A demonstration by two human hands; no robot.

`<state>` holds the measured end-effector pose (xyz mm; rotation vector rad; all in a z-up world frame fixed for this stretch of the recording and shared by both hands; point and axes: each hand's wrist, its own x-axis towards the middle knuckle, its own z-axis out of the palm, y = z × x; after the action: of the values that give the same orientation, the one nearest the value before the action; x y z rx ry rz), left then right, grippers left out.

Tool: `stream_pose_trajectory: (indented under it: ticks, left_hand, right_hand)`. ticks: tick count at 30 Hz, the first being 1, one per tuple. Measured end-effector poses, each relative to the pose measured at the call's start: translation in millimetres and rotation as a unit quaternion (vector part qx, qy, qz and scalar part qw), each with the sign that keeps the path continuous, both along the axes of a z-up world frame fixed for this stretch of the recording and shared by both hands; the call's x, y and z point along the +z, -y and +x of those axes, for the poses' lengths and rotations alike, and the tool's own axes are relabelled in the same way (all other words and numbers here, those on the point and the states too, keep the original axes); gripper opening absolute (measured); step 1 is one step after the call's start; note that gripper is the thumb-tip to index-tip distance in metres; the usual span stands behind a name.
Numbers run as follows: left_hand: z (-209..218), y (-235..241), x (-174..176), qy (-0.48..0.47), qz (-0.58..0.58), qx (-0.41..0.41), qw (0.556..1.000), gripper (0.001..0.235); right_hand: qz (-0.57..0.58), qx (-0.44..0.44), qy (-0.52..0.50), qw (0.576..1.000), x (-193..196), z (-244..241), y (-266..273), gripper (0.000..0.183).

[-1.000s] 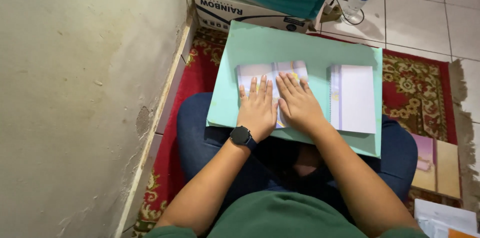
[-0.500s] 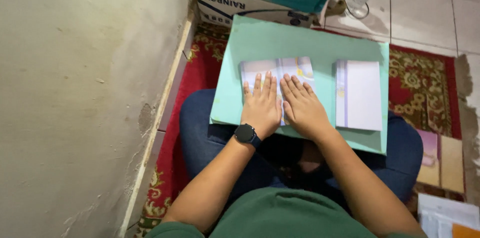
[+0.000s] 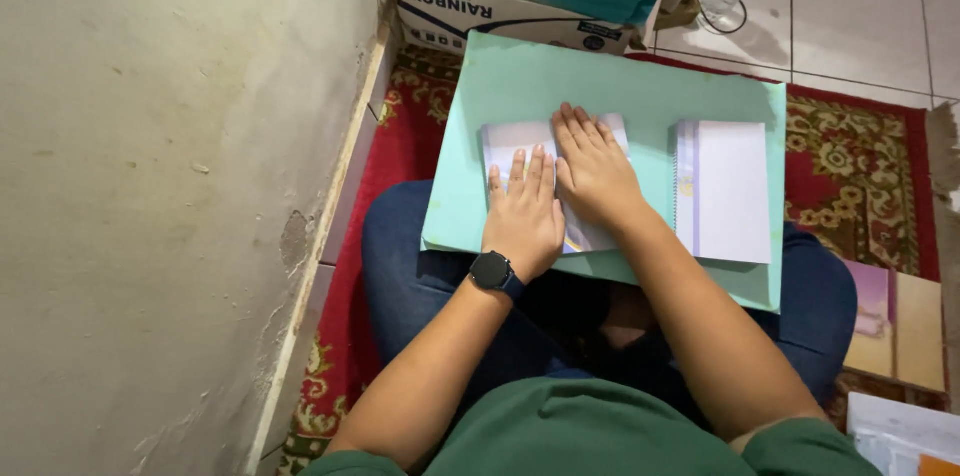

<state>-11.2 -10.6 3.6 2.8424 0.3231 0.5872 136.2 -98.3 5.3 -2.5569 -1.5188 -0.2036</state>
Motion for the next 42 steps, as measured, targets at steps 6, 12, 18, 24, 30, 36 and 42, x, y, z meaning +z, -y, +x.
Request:
stream_pose_trajectory:
  ticks: [6, 12, 18, 24, 30, 36, 42]
  left_hand:
    - [4.0, -1.0, -10.2, 0.041, -0.010, 0.027, 0.999, 0.063]
    - [4.2, -1.0, -12.7, 0.062, -0.001, 0.018, 0.998, 0.061]
    - [4.6, -1.5, -9.9, 0.045, 0.002, 0.019, 0.999, 0.063]
    - [3.6, 1.6, -8.6, 0.038, 0.003, 0.034, 0.999, 0.062]
    - [2.7, 2.2, -1.0, -0.041, -0.015, 0.013, 0.999, 0.067]
    - [49.6, -9.8, -0.6, -0.204, -0.030, 0.032, 0.978, 0.069]
    - [90.7, -31.5, -18.9, -0.149, 0.014, 0.029, 0.988, 0.069]
  right_hand:
    - [0.007, 0.031, 0.016, 0.999, -0.5, -37.8, 37.8, 0.066]
    - [-0.021, 0.061, -0.006, 0.998, -2.9, -38.2, 49.8, 0.072]
    - [0.010, 0.057, 0.020, 0.998, -2.8, 4.1, 2.9, 0.066]
    - [0.027, -0.027, 0.045, 0.998, 4.9, -14.7, 10.5, 0.062]
    - [0.005, -0.103, -0.050, 0.993, 3.8, -40.1, 59.2, 0.068]
    - [0.030, -0.091, -0.034, 0.995, 3.6, -40.1, 59.4, 0.067]
    - [0.040, -0.098, -0.035, 0.994, 7.3, -41.5, 55.6, 0.068]
